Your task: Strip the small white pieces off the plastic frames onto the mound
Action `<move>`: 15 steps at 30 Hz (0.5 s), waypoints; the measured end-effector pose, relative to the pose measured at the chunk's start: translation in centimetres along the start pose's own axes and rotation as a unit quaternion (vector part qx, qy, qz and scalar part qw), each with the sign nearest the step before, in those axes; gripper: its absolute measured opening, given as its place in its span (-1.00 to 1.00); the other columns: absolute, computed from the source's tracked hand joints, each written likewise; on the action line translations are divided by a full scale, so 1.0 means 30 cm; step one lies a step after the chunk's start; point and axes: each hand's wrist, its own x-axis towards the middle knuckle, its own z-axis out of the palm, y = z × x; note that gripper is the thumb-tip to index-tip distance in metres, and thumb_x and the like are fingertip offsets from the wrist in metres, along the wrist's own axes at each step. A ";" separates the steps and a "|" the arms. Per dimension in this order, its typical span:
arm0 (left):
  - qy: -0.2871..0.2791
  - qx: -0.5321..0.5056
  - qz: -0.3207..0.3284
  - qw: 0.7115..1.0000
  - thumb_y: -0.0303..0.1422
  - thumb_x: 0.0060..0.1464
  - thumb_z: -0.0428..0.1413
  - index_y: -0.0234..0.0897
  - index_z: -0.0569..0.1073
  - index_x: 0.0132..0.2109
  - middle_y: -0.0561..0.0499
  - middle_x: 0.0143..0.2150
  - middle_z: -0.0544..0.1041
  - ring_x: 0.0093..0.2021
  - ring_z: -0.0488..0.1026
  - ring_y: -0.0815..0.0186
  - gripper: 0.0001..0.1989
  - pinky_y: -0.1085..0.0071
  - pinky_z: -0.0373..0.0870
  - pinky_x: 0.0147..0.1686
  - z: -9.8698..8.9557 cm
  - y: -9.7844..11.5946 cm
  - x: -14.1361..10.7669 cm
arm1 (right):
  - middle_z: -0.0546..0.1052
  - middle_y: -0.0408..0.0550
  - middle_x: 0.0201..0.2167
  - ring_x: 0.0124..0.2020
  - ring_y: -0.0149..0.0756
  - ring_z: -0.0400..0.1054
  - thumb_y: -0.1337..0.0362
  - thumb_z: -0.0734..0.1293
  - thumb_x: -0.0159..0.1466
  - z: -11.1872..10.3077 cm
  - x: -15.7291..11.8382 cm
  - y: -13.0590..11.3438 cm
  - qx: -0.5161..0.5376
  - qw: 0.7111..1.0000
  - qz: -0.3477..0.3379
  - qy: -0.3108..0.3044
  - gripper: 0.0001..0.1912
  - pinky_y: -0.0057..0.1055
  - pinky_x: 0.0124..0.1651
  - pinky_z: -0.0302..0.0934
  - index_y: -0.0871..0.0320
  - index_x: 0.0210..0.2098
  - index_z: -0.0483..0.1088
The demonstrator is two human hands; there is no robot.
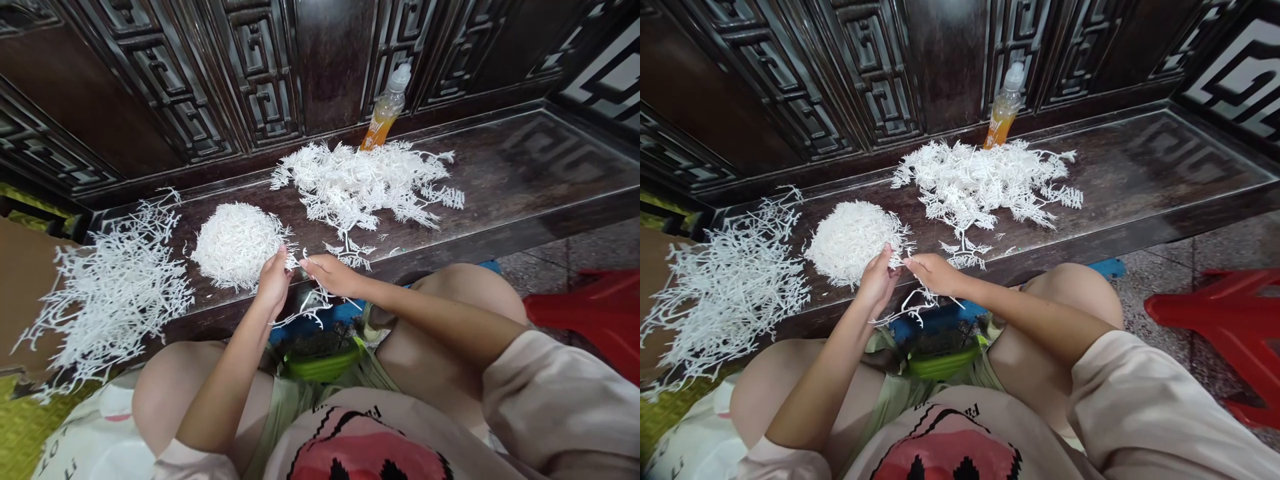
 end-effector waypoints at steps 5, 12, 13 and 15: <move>0.007 -0.011 0.020 1.000 -0.10 -0.12 0.06 -0.32 0.33 -0.46 0.12 -0.61 0.28 -0.56 0.22 0.47 -0.67 0.48 0.15 -0.46 0.008 0.021 -0.020 | 0.11 -0.20 -0.66 -0.58 -0.47 -0.03 0.06 -0.08 0.26 0.011 -0.006 -0.005 -0.015 1.000 -0.017 0.009 -0.56 -0.49 -0.46 -0.09 0.17 -0.62 0.05; 0.027 -0.058 0.016 0.998 -0.13 -0.13 0.08 -0.32 0.23 -0.53 0.16 -0.69 0.20 -0.66 0.13 0.53 -0.67 0.49 0.16 -0.52 0.011 0.027 -0.027 | 0.10 -0.21 -0.67 -0.58 -0.48 -0.04 0.13 -0.10 0.28 0.011 -0.004 -0.006 -0.095 0.992 -0.070 0.034 -0.59 -0.47 -0.36 -0.12 0.17 -0.63 -0.04; 0.028 -0.059 0.017 0.998 -0.12 -0.13 0.08 -0.31 0.22 -0.54 0.16 -0.70 0.20 -0.66 0.13 0.53 -0.66 0.50 0.16 -0.53 0.012 0.029 -0.027 | 0.11 -0.21 -0.67 -0.58 -0.48 -0.04 0.14 -0.11 0.28 0.008 -0.003 -0.008 -0.096 0.992 -0.072 0.032 -0.59 -0.47 -0.36 -0.12 0.17 -0.63 -0.04; 0.033 -0.059 0.021 0.998 -0.13 -0.13 0.08 -0.31 0.21 -0.55 0.16 -0.70 0.19 -0.66 0.13 0.53 -0.66 0.50 0.16 -0.54 0.015 0.036 -0.027 | 0.12 -0.21 -0.67 -0.57 -0.48 -0.03 0.14 -0.12 0.28 0.005 -0.003 -0.015 -0.096 0.992 -0.074 0.033 -0.59 -0.47 -0.36 -0.13 0.17 -0.63 -0.04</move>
